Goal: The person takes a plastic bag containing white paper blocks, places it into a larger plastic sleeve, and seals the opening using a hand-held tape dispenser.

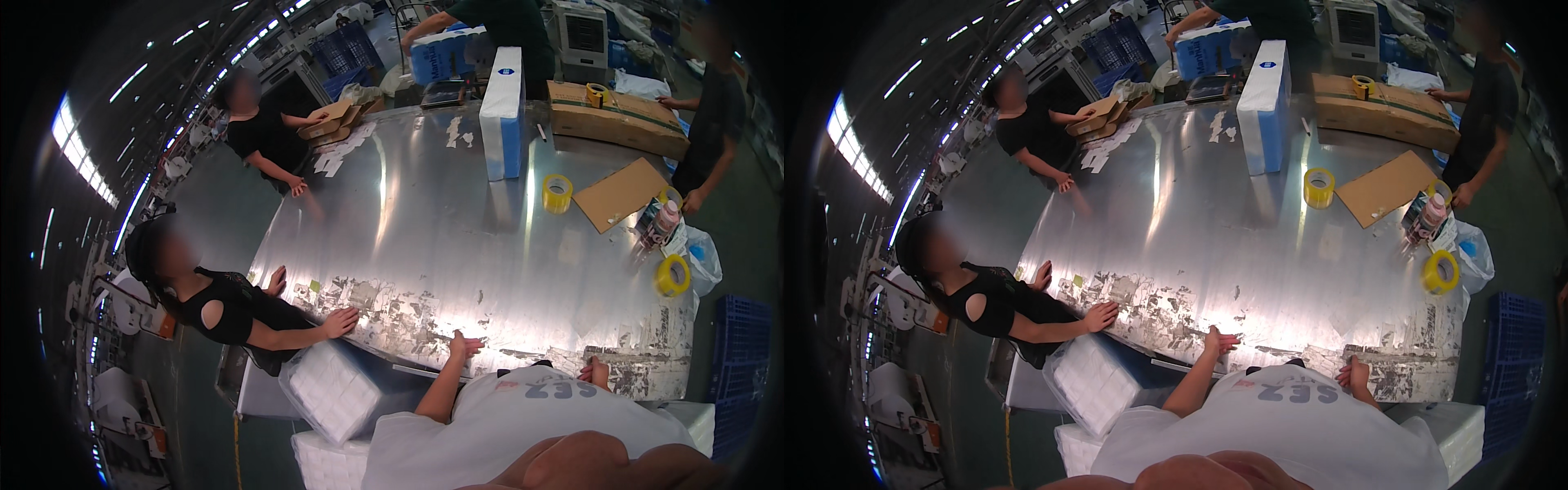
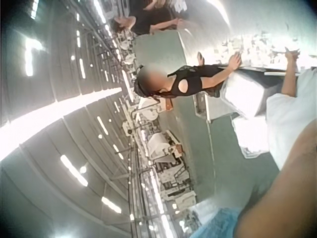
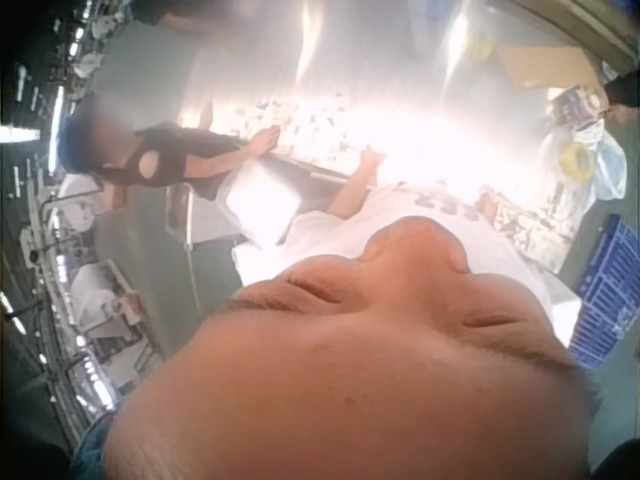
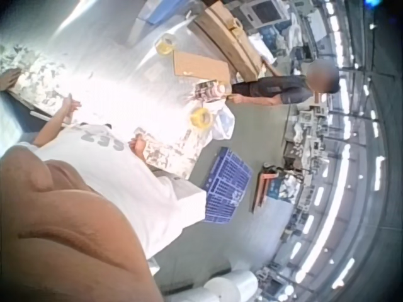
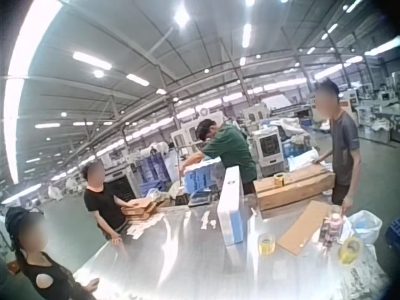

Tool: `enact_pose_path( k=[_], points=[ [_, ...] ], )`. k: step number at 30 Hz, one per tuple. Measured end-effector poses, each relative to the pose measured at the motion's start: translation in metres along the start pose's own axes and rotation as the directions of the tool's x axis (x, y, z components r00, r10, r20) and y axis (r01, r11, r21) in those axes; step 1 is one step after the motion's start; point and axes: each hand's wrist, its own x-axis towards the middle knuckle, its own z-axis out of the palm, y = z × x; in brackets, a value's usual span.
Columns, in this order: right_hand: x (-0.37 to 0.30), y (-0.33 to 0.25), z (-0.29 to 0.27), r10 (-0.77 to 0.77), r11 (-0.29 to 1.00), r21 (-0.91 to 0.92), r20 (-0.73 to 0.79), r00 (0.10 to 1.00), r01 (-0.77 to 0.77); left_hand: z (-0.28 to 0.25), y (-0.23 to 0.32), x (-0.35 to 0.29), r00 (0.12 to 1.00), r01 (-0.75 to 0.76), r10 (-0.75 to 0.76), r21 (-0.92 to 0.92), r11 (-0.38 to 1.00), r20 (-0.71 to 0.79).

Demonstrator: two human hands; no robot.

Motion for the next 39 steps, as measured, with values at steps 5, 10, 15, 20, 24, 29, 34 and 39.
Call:
enact_pose_path(
  k=[5,10,15,20,24,29,34,39],
  points=[
    [0.002,-0.001,-0.001,-0.002,1.0,0.002,0.008,1.0,0.002,-0.001,-0.001,0.004,1.0,0.0,0.0,0.008,1.0,-0.008],
    [0.003,-0.001,0.001,0.032,0.999,0.025,-0.014,0.999,-0.031,-0.001,0.002,0.006,0.999,0.044,-0.044,-0.018,0.999,0.003],
    [0.007,0.004,-0.002,0.002,1.0,-0.002,-0.014,1.0,-0.002,0.004,0.003,0.004,0.999,0.023,-0.024,-0.022,1.0,-0.034],
    [0.004,-0.001,0.003,0.027,0.999,0.022,-0.031,0.999,-0.026,-0.002,-0.003,0.01,0.999,0.006,-0.007,-0.036,0.999,-0.054],
    [0.003,0.0,0.001,0.0,1.0,-0.014,-0.035,0.999,0.0,0.001,-0.002,0.014,0.998,0.033,-0.035,-0.04,0.999,-0.045],
    [0.004,0.0,0.001,0.009,1.0,-0.002,-0.031,0.999,-0.009,-0.002,-0.002,0.014,0.999,0.014,-0.015,-0.021,1.0,-0.034],
    [0.002,-0.003,0.002,0.023,0.999,-0.024,-0.04,0.999,-0.024,-0.004,-0.005,0.017,1.0,0.021,-0.021,-0.041,0.999,-0.013],
    [0.004,-0.001,0.002,0.025,1.0,-0.018,-0.039,0.999,-0.025,-0.004,-0.004,0.017,0.999,0.032,-0.033,-0.044,0.999,-0.027]
  ],
)
